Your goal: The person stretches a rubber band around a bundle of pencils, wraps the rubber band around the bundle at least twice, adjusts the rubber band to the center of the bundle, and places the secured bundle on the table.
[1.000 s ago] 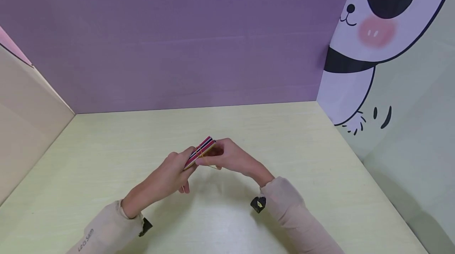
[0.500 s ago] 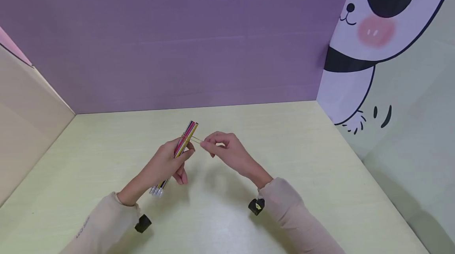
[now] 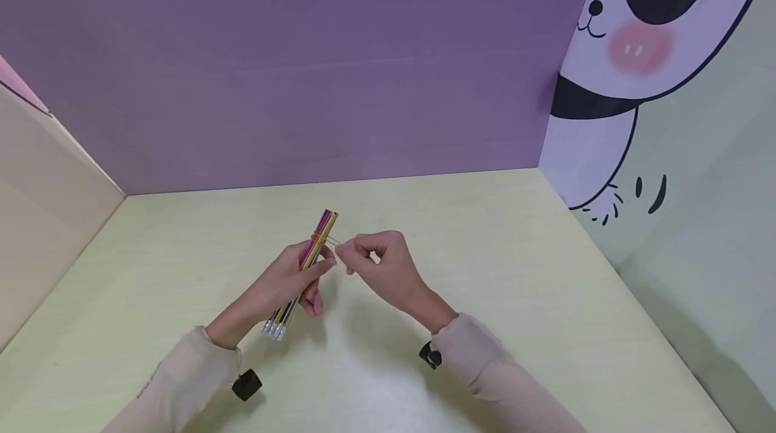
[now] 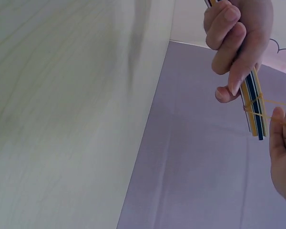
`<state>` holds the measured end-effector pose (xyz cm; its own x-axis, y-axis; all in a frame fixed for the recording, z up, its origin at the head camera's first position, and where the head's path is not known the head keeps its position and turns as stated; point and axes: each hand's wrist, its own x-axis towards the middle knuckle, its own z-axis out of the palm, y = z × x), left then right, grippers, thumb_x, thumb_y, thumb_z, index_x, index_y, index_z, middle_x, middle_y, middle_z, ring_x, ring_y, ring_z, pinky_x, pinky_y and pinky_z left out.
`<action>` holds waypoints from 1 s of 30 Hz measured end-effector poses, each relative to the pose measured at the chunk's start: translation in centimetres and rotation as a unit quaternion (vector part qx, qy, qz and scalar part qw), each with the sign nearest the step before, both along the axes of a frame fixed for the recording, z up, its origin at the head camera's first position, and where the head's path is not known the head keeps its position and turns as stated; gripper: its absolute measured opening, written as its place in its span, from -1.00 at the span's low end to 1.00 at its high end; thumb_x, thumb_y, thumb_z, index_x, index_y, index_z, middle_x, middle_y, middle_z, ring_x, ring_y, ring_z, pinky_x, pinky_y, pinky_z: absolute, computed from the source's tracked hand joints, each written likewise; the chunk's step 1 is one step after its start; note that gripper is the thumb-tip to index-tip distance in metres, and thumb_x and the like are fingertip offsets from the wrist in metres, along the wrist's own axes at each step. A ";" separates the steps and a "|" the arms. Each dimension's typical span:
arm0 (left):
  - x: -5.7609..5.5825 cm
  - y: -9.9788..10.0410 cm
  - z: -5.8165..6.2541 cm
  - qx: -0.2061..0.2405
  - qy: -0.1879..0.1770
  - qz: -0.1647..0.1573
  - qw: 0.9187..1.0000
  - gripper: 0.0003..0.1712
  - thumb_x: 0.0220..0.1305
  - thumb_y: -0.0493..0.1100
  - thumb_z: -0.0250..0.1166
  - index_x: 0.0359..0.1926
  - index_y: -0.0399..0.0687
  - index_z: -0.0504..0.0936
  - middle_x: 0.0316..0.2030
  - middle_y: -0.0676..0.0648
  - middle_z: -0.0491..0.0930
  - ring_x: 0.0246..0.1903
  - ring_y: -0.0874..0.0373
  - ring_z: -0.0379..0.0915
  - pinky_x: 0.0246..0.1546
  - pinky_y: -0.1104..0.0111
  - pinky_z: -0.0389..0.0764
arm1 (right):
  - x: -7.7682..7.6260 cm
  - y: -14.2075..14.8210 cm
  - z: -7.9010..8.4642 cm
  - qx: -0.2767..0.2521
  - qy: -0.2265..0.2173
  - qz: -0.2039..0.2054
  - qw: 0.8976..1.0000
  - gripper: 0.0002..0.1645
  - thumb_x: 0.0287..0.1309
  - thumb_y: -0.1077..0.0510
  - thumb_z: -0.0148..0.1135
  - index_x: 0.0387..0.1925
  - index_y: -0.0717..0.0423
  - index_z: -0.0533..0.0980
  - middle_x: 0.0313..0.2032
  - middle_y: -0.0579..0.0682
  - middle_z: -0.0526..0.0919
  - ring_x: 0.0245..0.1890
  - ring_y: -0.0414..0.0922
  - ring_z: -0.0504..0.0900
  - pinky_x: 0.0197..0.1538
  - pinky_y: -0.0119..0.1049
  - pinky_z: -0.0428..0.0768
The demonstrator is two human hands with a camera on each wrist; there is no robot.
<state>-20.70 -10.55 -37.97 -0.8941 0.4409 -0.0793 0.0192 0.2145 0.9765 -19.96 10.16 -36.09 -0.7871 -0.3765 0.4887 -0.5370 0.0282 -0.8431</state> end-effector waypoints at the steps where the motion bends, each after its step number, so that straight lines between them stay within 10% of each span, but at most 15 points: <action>1: 0.0 0.0 0.0 0.001 0.001 0.000 1.000 -0.66 0.50 -0.18 0.14 0.03 -0.40 0.34 -0.77 -0.16 0.47 -0.70 -0.08 0.63 -0.61 0.04 0.68 | 0.1 -0.1 0.0 0.005 0.005 0.000 1.000 -0.44 0.30 0.27 0.19 -0.82 0.06 0.30 -0.72 -0.10 0.40 -0.46 -0.18 0.52 -0.29 -0.38 0.48; 5: 0.0 0.1 0.0 0.001 0.013 0.006 1.000 -0.66 0.50 -0.16 0.15 0.03 -0.39 0.35 -0.76 -0.19 0.47 -0.70 -0.10 0.62 -0.62 0.02 0.68 | 0.2 -0.1 0.0 0.043 0.018 -0.014 0.999 -0.48 0.32 0.19 0.22 -0.75 0.02 0.28 -0.74 -0.13 0.20 -0.64 -0.20 0.17 -0.54 -0.37 0.14; 22: 0.4 0.7 -0.1 -0.009 0.093 0.067 0.993 -0.79 0.48 -0.22 0.17 -0.05 -0.31 0.41 -0.76 -0.20 0.46 -0.76 -0.08 0.58 -0.68 0.04 0.65 | -1.0 0.6 -0.2 0.102 -0.104 -0.028 0.989 -0.92 0.33 0.04 0.26 -0.23 -0.08 0.59 -0.79 -0.05 0.29 -0.74 -0.14 0.29 -0.64 -0.38 0.18; 30: 1.3 1.3 0.2 -0.024 0.136 0.063 0.988 -0.83 0.48 -0.23 0.17 -0.06 -0.26 0.42 -0.73 -0.19 0.49 -0.80 0.00 0.55 -0.74 0.18 0.63 | -1.8 1.6 0.3 -0.048 -0.157 0.136 0.977 -0.92 0.22 0.39 -0.03 -0.28 0.21 0.35 -0.60 -0.01 0.26 -0.69 -0.14 0.15 -0.62 -0.32 0.16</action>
